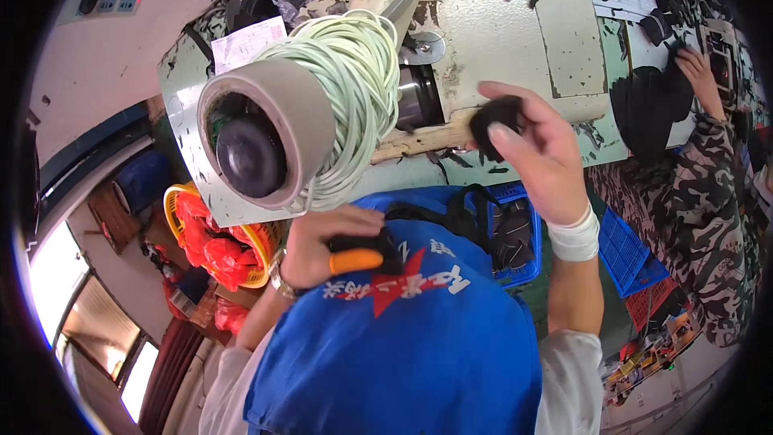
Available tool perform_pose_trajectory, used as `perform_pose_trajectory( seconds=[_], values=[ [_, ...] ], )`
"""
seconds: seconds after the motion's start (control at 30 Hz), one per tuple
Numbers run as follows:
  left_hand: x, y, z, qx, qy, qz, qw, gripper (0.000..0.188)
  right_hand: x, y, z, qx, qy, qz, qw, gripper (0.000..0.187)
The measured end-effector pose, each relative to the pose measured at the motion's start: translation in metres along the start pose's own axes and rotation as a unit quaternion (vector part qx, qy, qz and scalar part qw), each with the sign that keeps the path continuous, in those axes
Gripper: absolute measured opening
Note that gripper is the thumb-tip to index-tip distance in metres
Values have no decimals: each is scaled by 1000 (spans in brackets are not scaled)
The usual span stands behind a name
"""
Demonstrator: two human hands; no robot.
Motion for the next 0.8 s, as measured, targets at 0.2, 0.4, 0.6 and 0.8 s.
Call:
perform_pose_trajectory(
  seconds=[0.2,0.4,0.6,0.8],
  values=[
    [6,19,-26,127,-68,13,989,32,18,47,-15,-138,20,-121,983,18],
    [-41,-35,-1,231,-22,177,956,28,-3,17,-31,191,-51,25,980,22],
    [-81,-15,35,221,-100,83,966,32,-17,-6,-47,430,-113,158,882,20],
    [-86,2,35,171,-113,114,972,32,-18,-6,-70,515,-153,271,799,19]
  ],
)
Point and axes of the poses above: each hand's wrist, its own x-axis away from the middle knuckle, its own z-axis out of the back of the hand, y = z × x, the point moved 10 cm from there along -x, towards the middle knuckle, and after that the axes turned 4 degrees about y, right-handed, at the moved point
